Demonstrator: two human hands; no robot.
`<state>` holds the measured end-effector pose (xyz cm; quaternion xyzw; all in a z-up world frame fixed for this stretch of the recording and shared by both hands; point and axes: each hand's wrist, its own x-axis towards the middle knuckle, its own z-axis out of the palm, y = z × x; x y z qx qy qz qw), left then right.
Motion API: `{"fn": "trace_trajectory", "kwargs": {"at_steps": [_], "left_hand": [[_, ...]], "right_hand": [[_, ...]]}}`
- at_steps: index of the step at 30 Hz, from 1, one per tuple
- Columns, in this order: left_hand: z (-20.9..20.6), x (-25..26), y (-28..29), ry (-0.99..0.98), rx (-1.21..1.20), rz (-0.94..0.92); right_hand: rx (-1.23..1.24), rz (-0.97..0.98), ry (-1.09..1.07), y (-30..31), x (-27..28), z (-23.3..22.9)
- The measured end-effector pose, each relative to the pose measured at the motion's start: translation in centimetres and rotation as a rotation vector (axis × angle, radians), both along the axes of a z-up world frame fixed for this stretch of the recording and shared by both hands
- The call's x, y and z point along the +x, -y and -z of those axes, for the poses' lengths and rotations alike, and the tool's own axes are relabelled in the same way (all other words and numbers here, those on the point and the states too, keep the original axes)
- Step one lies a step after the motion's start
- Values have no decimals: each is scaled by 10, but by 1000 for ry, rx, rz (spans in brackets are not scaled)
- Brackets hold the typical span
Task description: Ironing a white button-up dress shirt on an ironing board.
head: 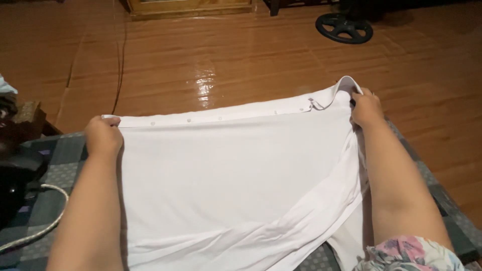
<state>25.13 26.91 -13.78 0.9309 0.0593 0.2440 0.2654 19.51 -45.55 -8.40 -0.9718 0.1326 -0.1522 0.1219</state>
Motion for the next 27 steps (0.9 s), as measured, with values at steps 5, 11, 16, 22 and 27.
{"fn": "trace_trajectory", "kwargs": {"at_steps": [5,11,16,22,27], "left_hand": [[11,22,1,30,51,-57],[-65,-17,37,-322,-31,-135],[-72,-42,36,-407,24,-157],[-28,-44,9,-183,300,-199],[-40,-94,71,-72,559,97]], "right_hand": [[29,132,-127,-24,11,-24],[64,40,-177,44,42,22],[254,122,-262,32,8,-6],[-46,227,-235,18,-30,-15],[316,126,-221,32,-55,-9]]}}
